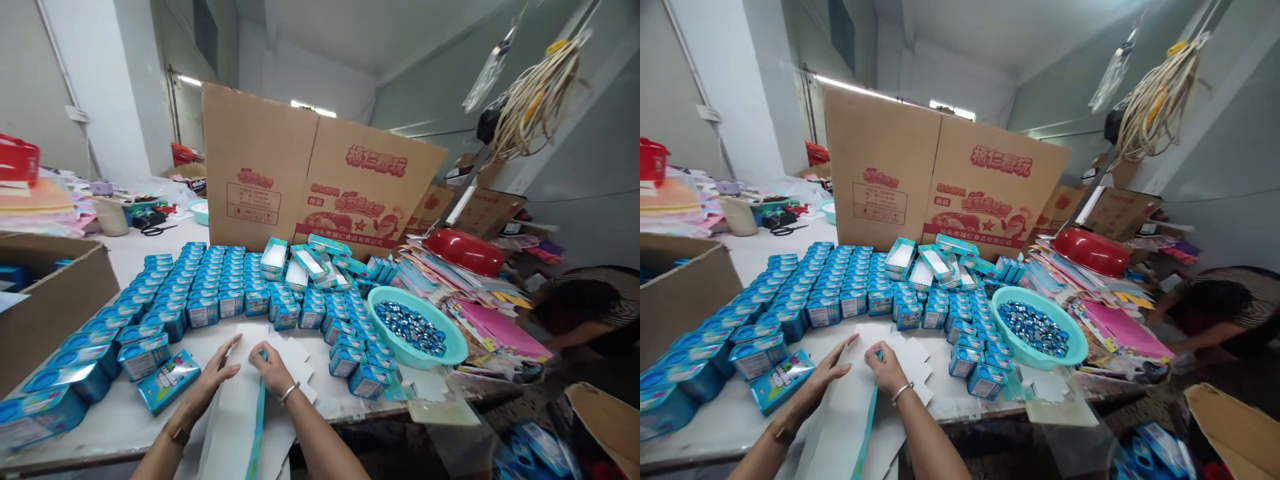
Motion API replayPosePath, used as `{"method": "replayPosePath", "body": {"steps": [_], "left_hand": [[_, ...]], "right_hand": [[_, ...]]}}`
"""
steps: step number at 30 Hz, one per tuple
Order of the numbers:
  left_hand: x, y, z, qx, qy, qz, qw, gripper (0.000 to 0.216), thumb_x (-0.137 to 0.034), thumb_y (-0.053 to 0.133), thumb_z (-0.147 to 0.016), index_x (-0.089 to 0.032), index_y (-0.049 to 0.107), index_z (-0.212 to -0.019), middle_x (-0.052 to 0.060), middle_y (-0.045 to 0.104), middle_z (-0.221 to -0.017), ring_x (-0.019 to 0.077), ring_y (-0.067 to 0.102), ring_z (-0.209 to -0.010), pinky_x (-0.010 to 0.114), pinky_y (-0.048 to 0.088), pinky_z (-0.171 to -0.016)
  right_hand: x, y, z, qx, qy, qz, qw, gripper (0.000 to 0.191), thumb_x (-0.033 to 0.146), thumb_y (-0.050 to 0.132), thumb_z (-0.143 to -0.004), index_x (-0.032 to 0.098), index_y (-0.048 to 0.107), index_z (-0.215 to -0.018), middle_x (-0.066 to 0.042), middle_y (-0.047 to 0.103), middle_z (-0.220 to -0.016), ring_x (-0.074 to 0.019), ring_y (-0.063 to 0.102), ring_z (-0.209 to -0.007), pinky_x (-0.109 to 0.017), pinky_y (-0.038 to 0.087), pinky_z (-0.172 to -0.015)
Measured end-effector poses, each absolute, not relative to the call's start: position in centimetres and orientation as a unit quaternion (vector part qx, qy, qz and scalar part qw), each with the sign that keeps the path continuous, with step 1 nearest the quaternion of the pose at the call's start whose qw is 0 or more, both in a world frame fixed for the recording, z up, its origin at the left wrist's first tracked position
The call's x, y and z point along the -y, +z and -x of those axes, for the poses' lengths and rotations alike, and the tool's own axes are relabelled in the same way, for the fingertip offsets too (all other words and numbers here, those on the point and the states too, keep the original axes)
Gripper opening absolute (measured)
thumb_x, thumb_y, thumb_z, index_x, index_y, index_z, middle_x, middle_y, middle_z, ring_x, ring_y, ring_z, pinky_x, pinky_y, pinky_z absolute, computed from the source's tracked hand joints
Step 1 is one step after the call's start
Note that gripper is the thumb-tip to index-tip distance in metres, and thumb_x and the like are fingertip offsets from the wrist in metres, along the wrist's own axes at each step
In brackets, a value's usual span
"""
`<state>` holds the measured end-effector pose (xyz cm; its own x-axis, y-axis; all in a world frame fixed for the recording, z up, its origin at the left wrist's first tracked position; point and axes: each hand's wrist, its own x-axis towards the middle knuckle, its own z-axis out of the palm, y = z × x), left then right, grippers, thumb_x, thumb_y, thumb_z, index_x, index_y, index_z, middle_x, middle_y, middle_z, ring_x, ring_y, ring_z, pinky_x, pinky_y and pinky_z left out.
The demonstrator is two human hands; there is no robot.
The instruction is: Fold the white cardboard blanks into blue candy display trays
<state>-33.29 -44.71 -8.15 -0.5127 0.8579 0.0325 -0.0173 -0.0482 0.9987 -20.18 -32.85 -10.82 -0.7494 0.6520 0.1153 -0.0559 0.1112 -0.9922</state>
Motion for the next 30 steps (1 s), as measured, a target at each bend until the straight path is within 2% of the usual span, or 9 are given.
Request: {"method": "replayPosePath", "body": {"steps": [6,9,12,16,18,21,24,27,30], "left_hand": [[43.8,-10.4,33.1,-0.655,0.598,-0.316,0.338,0.046,-0.054,0.061,-0.066,-0.016,0.069,-0.090,0.011,0.065,-0.112,0.0352,0.047,-0.122,0.043,0.039,-0.100],[42.7,-12.2,32.0,-0.667,0.653,-0.255,0.253,0.054,-0.056,0.064,-0.066,-0.015,0.063,-0.102,0.011,0.064,-0.113,0.0316,0.053,-0.114,0.040,0.043,-0.096],[42.2,-13.2,31.3,-0.649,0.704,-0.209,0.200,0.067,-0.054,0.064,-0.069,-0.015,0.050,-0.122,0.010,0.066,-0.107,0.0263,0.060,-0.104,0.038,0.047,-0.091],[42.8,-12.8,32.1,-0.665,0.669,-0.238,0.231,0.068,-0.059,0.064,-0.067,-0.013,0.057,-0.117,0.010,0.070,-0.100,0.0272,0.064,-0.098,0.038,0.051,-0.086],[43.4,-12.4,32.7,-0.668,0.638,-0.269,0.273,0.061,-0.061,0.063,-0.067,-0.013,0.065,-0.105,0.011,0.069,-0.107,0.0288,0.062,-0.104,0.039,0.049,-0.091],[43.7,-11.9,33.1,-0.663,0.616,-0.287,0.313,0.057,-0.059,0.061,-0.070,-0.014,0.068,-0.104,0.011,0.066,-0.115,0.0289,0.056,-0.115,0.041,0.042,-0.101],[43.1,-12.2,32.7,-0.659,0.612,-0.295,0.322,0.057,-0.057,0.061,-0.071,-0.015,0.067,-0.110,0.010,0.064,-0.120,0.0286,0.054,-0.118,0.043,0.038,-0.105],[42.3,-12.8,32.6,-0.660,0.608,-0.313,0.312,0.057,-0.055,0.061,-0.072,-0.015,0.066,-0.111,0.009,0.063,-0.121,0.0272,0.053,-0.119,0.042,0.037,-0.106],[42.2,-13.1,33.4,-0.685,0.575,-0.330,0.302,0.058,-0.055,0.057,-0.073,-0.012,0.064,-0.112,0.011,0.063,-0.121,0.0270,0.055,-0.117,0.041,0.038,-0.106]], "right_hand": [[32.2,-11.9,20.9,0.739,0.531,0.284,0.303,0.027,0.039,0.047,-0.086,0.018,0.057,-0.072,-0.001,0.055,-0.076,-0.0151,0.052,-0.076,-0.027,0.041,-0.073],[33.0,-12.5,21.5,0.727,0.484,0.338,0.351,0.013,0.029,0.050,-0.083,0.019,0.055,-0.091,-0.002,0.057,-0.083,-0.0156,0.054,-0.077,-0.027,0.043,-0.074],[33.7,-12.5,21.3,0.736,0.455,0.345,0.363,0.024,0.032,0.049,-0.085,0.021,0.052,-0.107,-0.002,0.059,-0.086,-0.0168,0.056,-0.081,-0.028,0.043,-0.076],[32.7,-12.4,20.5,0.774,0.433,0.307,0.345,0.038,0.044,0.033,-0.093,0.020,0.059,-0.079,-0.003,0.059,-0.077,-0.0173,0.054,-0.083,-0.028,0.042,-0.077],[31.3,-12.0,20.2,0.791,0.461,0.287,0.281,0.044,0.047,0.032,-0.093,0.018,0.057,-0.071,-0.001,0.057,-0.068,-0.0155,0.053,-0.073,-0.026,0.042,-0.069],[29.2,-10.5,20.4,0.863,0.440,0.218,0.120,0.029,0.047,0.054,-0.081,0.018,0.061,-0.084,0.001,0.062,-0.074,-0.0137,0.056,-0.069,-0.023,0.042,-0.061],[28.6,-8.6,21.4,0.961,0.237,0.142,-0.019,0.033,0.041,0.065,-0.071,0.021,0.062,-0.098,-0.003,0.068,-0.089,-0.0188,0.061,-0.078,-0.027,0.045,-0.065],[29.9,-7.7,22.7,0.992,0.027,0.077,-0.095,0.024,0.030,0.057,-0.076,0.015,0.063,-0.094,-0.010,0.068,-0.089,-0.0234,0.064,-0.079,-0.032,0.047,-0.065],[31.4,-7.9,23.6,0.993,-0.028,0.030,-0.113,0.022,0.018,0.048,-0.080,0.011,0.059,-0.098,-0.010,0.068,-0.087,-0.0225,0.064,-0.079,-0.031,0.048,-0.062]]}}
